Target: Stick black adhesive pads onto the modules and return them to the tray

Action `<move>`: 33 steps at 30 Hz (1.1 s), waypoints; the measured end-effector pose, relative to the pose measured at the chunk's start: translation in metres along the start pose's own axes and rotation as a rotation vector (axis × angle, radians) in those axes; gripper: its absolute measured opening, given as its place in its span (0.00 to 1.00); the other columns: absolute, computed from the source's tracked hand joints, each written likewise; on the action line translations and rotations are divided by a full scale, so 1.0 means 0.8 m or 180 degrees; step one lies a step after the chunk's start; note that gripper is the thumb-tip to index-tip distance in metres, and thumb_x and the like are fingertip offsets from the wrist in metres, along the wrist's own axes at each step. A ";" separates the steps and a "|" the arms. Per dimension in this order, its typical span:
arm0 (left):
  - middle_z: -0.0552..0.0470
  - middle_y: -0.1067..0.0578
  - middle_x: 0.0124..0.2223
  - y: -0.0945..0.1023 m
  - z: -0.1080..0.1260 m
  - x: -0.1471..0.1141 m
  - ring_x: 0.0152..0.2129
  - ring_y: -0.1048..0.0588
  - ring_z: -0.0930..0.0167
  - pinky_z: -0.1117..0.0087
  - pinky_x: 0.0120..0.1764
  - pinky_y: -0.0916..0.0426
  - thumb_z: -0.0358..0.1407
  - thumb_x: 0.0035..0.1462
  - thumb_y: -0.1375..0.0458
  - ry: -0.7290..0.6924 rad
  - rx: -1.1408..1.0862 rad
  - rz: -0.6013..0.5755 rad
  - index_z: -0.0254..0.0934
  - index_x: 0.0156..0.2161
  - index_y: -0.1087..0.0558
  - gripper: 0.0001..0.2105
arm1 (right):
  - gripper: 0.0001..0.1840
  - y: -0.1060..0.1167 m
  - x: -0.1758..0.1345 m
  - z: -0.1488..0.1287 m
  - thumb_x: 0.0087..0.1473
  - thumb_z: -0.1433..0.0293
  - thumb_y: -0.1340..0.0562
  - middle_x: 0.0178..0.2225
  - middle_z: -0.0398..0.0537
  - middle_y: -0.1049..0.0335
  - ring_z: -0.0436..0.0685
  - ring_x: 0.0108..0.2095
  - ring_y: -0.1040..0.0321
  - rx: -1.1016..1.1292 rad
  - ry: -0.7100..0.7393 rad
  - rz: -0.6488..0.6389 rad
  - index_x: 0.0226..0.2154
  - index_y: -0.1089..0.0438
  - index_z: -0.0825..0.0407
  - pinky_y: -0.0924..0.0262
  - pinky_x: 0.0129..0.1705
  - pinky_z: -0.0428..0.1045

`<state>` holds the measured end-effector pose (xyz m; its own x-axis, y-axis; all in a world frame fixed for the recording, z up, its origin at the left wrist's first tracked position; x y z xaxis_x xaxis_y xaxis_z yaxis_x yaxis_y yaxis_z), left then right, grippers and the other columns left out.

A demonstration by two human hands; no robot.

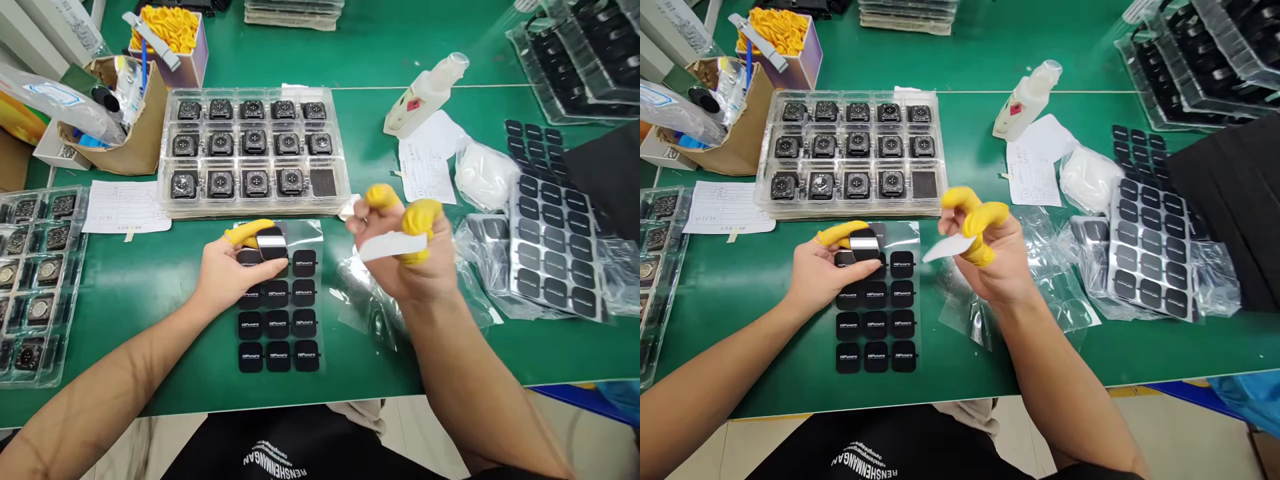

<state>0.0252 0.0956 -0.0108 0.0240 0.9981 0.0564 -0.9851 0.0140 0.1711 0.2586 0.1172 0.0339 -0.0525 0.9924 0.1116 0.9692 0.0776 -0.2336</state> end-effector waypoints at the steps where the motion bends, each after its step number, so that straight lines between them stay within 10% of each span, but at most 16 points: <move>1: 0.51 0.14 0.40 -0.002 0.003 -0.002 0.36 0.15 0.66 0.66 0.46 0.18 0.39 0.45 0.23 -0.0072 0.0184 -0.0049 0.39 0.52 0.18 0.27 | 0.15 -0.004 -0.003 0.001 0.43 0.54 0.20 0.34 0.41 0.24 0.55 0.34 0.29 0.0016 -0.0216 -0.0033 0.23 0.23 0.39 0.30 0.44 0.57; 11: 0.53 0.13 0.45 -0.018 0.024 -0.012 0.37 0.15 0.67 0.70 0.45 0.20 0.37 0.49 0.26 -0.0642 0.1004 -0.0424 0.40 0.51 0.17 0.22 | 0.22 -0.038 -0.034 0.065 0.34 0.53 0.17 0.32 0.45 0.21 0.56 0.34 0.26 -0.0506 -0.1537 0.0221 0.29 0.19 0.46 0.27 0.40 0.55; 33: 0.54 0.13 0.44 -0.018 0.026 -0.013 0.34 0.15 0.70 0.72 0.44 0.20 0.35 0.48 0.25 -0.0853 0.1176 -0.0351 0.40 0.51 0.17 0.22 | 0.21 -0.038 -0.035 0.070 0.36 0.52 0.18 0.33 0.46 0.19 0.57 0.34 0.24 -0.0434 -0.1493 0.0297 0.29 0.19 0.46 0.25 0.40 0.56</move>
<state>0.0427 0.0835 0.0063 0.2162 0.9406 0.2618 -0.8488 0.0486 0.5264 0.2173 0.0922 -0.0159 -0.0361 0.9331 -0.3578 0.9959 0.0041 -0.0899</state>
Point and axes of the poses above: each hand's wrist, its own x-axis towards the middle knuckle, its own y-axis out of the back of the hand, z = x × y, the point moved 7 cm from there along x, towards the middle knuckle
